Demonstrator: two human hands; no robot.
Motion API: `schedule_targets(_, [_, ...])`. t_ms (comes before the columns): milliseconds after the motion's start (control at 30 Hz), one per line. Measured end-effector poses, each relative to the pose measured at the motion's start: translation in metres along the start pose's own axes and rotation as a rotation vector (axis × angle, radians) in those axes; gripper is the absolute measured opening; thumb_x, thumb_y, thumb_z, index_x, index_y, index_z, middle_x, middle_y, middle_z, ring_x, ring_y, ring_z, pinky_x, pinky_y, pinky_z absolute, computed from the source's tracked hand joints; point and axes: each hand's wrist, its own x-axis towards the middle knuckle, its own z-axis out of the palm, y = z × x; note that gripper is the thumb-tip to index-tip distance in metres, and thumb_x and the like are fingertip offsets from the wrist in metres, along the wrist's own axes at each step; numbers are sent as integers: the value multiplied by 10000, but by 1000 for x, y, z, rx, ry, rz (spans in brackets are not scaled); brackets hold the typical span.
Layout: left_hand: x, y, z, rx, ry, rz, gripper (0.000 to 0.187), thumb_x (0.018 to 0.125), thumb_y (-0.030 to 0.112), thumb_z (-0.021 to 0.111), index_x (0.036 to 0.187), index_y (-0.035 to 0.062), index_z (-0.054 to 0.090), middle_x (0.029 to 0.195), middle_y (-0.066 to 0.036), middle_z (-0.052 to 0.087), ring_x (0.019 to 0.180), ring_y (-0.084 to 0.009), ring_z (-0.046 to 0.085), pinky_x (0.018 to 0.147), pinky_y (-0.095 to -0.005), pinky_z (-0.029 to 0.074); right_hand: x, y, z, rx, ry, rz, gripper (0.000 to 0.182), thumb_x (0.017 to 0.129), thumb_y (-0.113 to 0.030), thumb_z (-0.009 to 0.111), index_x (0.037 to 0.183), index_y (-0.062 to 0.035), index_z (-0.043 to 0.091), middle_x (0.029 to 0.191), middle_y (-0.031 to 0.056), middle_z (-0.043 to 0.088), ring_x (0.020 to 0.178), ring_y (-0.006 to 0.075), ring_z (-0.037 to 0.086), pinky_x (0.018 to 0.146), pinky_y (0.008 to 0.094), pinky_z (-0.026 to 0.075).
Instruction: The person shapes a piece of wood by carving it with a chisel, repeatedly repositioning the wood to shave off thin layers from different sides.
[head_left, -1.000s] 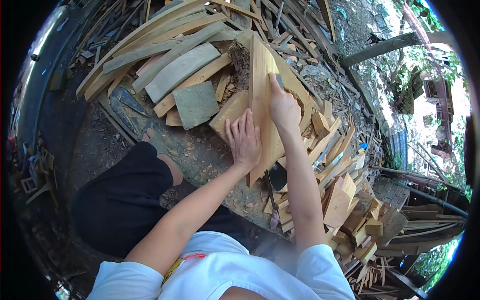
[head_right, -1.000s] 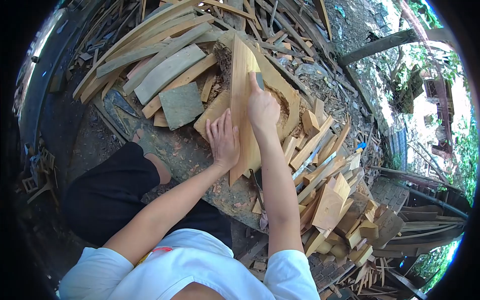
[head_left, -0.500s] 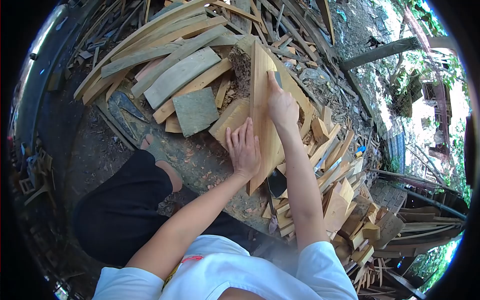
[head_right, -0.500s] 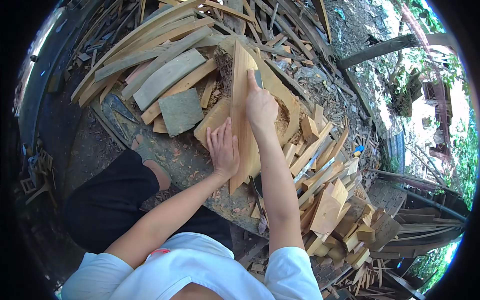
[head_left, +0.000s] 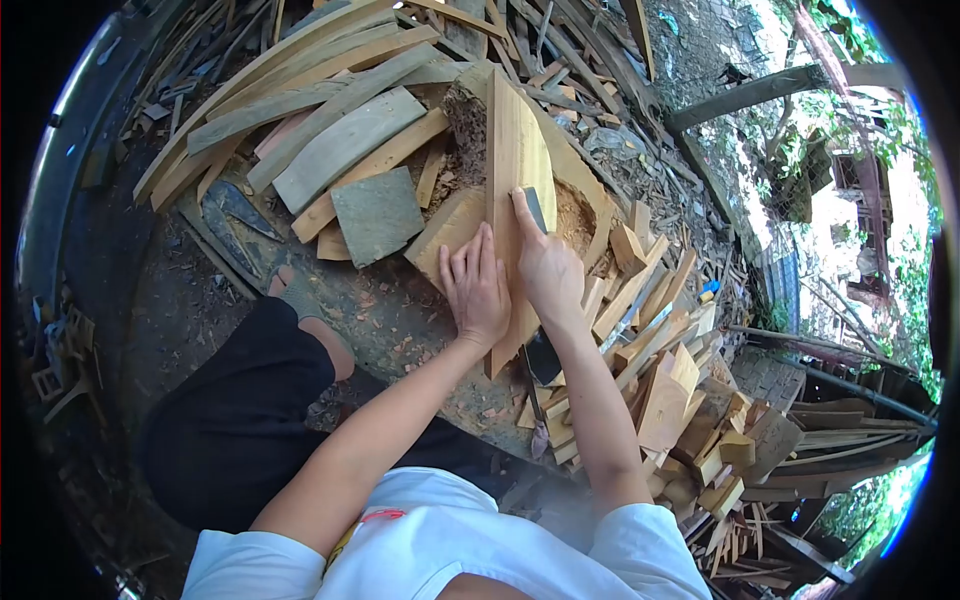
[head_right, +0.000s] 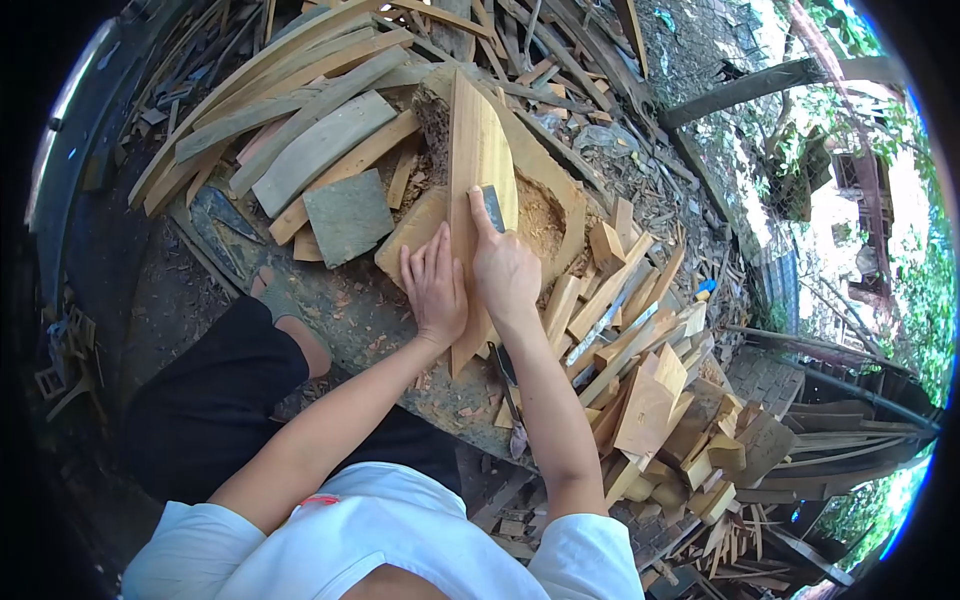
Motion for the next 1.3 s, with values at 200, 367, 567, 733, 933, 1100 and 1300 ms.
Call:
schedule_targets(200, [-1,-2,5,16,-1,-5,500,987,190,404,1445,-1,349,1406,-130,463,1264,-292,412,1163,-510,105,-22,-8,-1,74,5,19,623,901,-194,532,1474,-341,334,666,210,627,638,382,669,553,490,521])
schedule_targets(367, [-1,-2,2,-8,3,14,506,981,181,417,1450,5,343,1406,-134,464,1270,-295,406,1161,-513,105,76,-13,-6,170,86,48,555,916,-96,420,1440,-275,386,754,249,654,706,401,676,622,486,548])
schedule_targets(567, [0,0,2,-25,5,-8,519,967,153,428,1456,7,333,1404,-131,468,1266,-297,410,1156,-523,108,9,-12,-14,102,-37,57,555,909,-100,446,1430,-286,401,731,246,648,708,402,674,609,484,540])
schedule_targets(733, [-1,0,1,-21,-7,4,519,959,139,433,1452,6,339,1412,-126,460,1254,-298,420,1156,-525,110,63,-7,-4,162,85,38,604,889,-105,477,1450,-304,376,701,249,637,670,410,667,592,506,534])
schedule_targets(933, [0,-2,1,6,-22,19,552,946,161,468,1455,-1,326,1444,-126,424,1243,-290,428,1155,-538,110,49,-5,-3,77,24,30,592,909,-111,445,1457,-318,366,703,189,659,606,346,680,520,455,548])
schedule_targets(1100, [-2,-1,1,7,-37,3,553,946,158,463,1457,1,320,1448,-127,416,1244,-292,428,1154,-543,114,43,-7,-6,42,-1,18,596,907,-102,444,1460,-311,363,706,183,663,613,342,683,515,449,548])
schedule_targets(1300, [1,1,-2,-16,-39,13,517,958,154,429,1437,-21,344,1437,-139,426,1245,-304,426,1154,-535,118,111,-9,-6,68,117,41,580,917,-114,443,1456,-311,359,741,194,667,656,349,689,552,461,549])
